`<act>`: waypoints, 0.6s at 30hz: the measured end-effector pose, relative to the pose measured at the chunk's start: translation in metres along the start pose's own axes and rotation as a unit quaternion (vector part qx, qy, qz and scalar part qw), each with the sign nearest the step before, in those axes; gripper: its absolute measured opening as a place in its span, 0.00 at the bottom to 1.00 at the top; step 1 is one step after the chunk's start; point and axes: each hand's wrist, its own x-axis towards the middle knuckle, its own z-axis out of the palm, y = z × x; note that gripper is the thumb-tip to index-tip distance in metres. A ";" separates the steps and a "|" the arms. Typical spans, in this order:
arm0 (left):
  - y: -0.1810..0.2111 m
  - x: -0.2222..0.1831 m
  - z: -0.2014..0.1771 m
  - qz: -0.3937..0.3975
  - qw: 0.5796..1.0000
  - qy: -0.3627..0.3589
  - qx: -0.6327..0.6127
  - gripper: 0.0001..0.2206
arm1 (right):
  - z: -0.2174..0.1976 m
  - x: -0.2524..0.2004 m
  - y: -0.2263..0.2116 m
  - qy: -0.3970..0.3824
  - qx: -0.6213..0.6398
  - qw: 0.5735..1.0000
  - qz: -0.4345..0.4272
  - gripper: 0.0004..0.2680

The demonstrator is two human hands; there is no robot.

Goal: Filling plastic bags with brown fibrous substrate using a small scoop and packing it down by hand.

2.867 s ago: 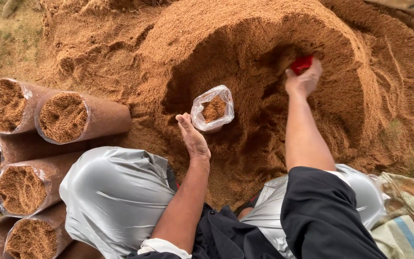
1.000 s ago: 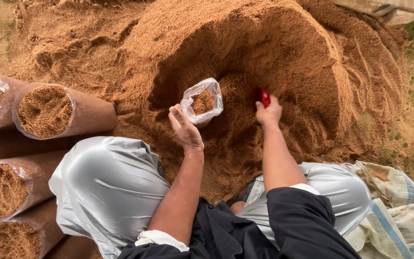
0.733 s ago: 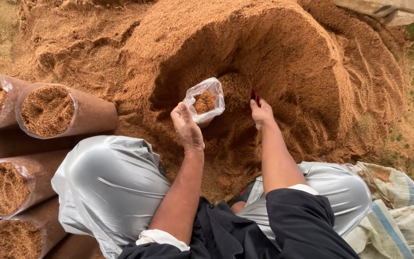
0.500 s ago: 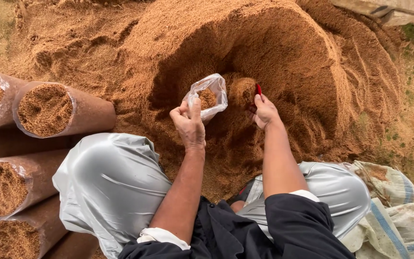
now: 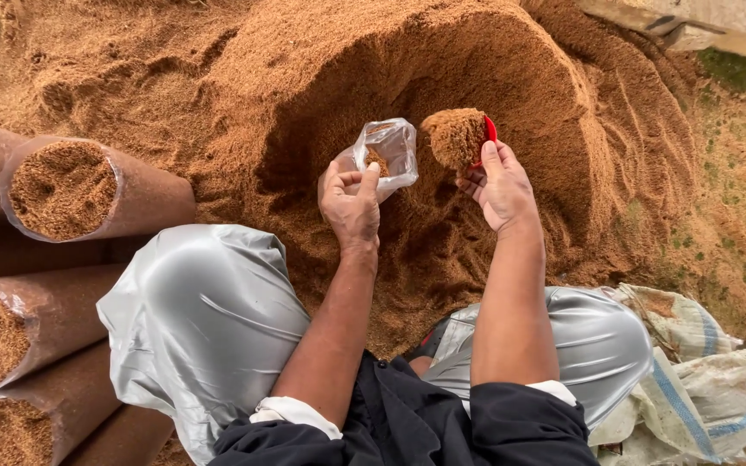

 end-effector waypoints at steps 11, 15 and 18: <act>-0.001 -0.007 0.012 0.009 0.999 -0.012 0.051 0.12 | 0.058 -0.036 -0.009 0.010 -0.261 0.948 -0.184 0.15; -0.004 -0.004 0.010 0.011 0.999 -0.001 0.050 0.11 | 0.083 -0.043 0.005 0.039 -0.375 0.877 -0.298 0.20; -0.005 0.001 0.008 0.016 0.999 0.004 0.048 0.11 | 0.093 -0.043 0.010 0.038 -0.418 0.821 -0.386 0.19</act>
